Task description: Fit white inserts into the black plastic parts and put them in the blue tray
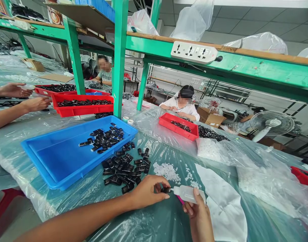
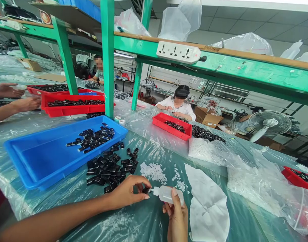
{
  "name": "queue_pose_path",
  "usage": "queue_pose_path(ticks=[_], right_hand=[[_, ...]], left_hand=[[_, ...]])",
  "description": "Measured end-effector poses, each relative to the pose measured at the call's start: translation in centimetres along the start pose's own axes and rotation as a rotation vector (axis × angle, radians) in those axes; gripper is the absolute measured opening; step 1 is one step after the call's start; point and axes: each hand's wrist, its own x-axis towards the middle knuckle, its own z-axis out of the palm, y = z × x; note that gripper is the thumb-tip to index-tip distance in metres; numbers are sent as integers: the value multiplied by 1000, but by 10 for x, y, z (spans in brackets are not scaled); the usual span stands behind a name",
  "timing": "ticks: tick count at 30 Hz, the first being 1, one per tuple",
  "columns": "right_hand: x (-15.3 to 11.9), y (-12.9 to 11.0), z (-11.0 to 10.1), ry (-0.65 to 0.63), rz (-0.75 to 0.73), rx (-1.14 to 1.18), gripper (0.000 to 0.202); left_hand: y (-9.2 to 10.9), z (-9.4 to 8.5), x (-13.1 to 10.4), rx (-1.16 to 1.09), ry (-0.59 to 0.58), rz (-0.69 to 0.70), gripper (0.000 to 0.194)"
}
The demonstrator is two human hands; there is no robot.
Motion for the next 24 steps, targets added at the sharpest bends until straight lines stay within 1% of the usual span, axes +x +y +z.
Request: queue_pose_path(ticks=[3,6,10,13,17,24], right_hand=[[-4,-3,1,50,-101,-169,37],[-9,-6,4,95,-187,-250,41],[-15,-10,8,112,-260,-345,44],[-20,-14,10,140,-293,-398,45],[-24,-19,12,161,-302,-470,46],[-24,-18,12,134,-306,-441,45]], left_hand=[[-1,0,0,26,-7,8,23],[-2,1,0,28,-10,18,24],[-5,2,0,28,-12,37,23],[-3,2,0,26,-10,30,23],[1,1,-1,11,-43,18,22],[-3,2,0,-2,-41,21,24]])
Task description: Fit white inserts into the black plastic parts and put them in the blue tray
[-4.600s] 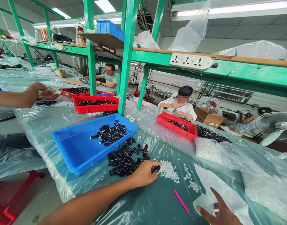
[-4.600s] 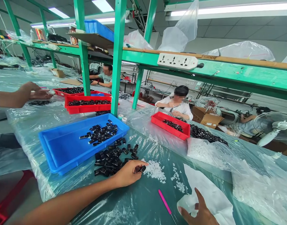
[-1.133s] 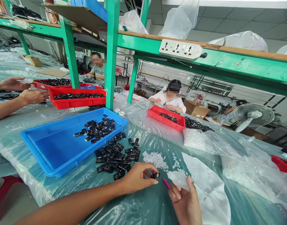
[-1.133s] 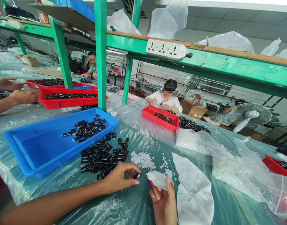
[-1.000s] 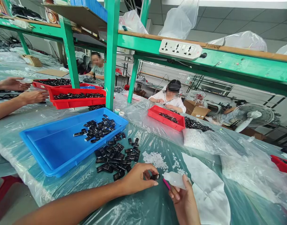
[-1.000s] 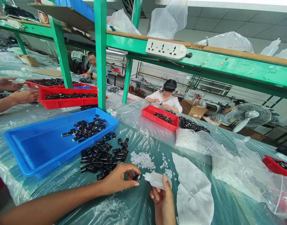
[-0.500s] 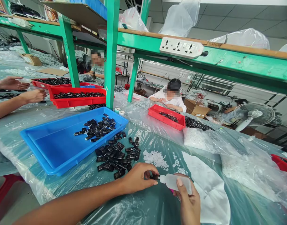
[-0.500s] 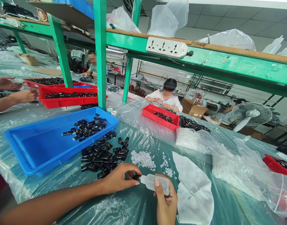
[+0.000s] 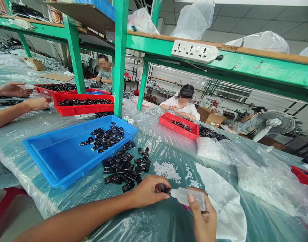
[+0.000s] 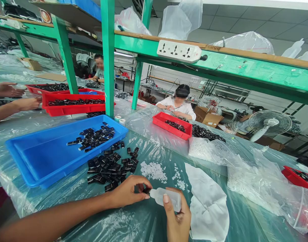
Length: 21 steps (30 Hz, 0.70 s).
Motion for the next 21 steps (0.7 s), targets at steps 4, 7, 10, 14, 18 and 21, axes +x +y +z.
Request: queue_pose_path(ticks=[4,7,10,14,18,21], right_hand=[[-1,0,1,14,-9,-8,44],[-2,1,1,21,-24,-33,45],[-2,3,-1,13,-53,-46,44],[-1,6,-2,-21,-59,-33,42],[-2,6,-1,-17,-77,-25,42],[-3,5,1,-11,-101,-46,41]], left_hand=[[0,0,0,6,4,7,22],[2,-1,0,23,14,7,20],[3,-2,0,32,8,0,19],[2,-2,0,44,4,-11,20],[-3,0,1,17,6,-29,30],[-7,0,2,-6,11,-20,29]])
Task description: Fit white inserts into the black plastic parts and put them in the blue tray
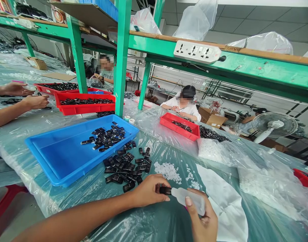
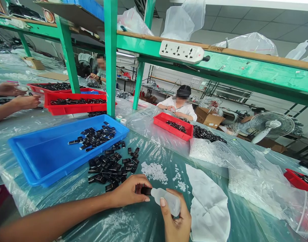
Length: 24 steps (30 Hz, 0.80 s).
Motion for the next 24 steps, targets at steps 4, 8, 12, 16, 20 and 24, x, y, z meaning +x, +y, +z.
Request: queue_pose_path(ticks=[4,8,12,16,20,24], right_hand=[[-1,0,0,11,-24,-50,42],[0,4,-2,2,-69,-64,40],[1,5,-3,1,-68,-57,40],[1,3,-4,6,-36,-33,42],[1,0,-3,10,14,-23,44],[2,-2,-3,0,79,6,47]], left_hand=[[-3,-1,2,-141,-57,-19,34],[0,-3,2,-256,-133,-18,24],[7,-5,0,-239,-115,-27,20],[11,-6,-2,-162,-104,0,23],[6,-5,-2,-73,-118,44,30],[3,-5,-1,-58,-104,63,29]])
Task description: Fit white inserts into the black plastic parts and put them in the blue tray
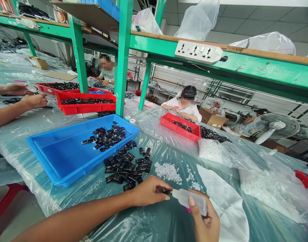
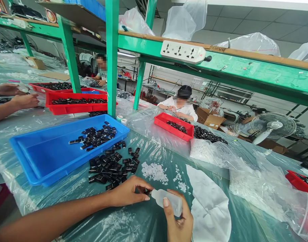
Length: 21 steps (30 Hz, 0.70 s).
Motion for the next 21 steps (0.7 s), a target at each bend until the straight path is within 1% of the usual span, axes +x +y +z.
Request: queue_pose_path(ticks=[9,16,18,21], right_hand=[[3,1,0,-19,100,19,49],[-2,-3,1,15,-6,-43,48],[-2,-3,1,11,0,-39,48],[1,1,0,-12,50,7,48]], left_hand=[[4,-2,-1,21,2,-9,26],[6,-1,-2,48,36,-14,26],[5,0,-2,50,36,-15,26],[3,0,-1,43,38,-27,25]])
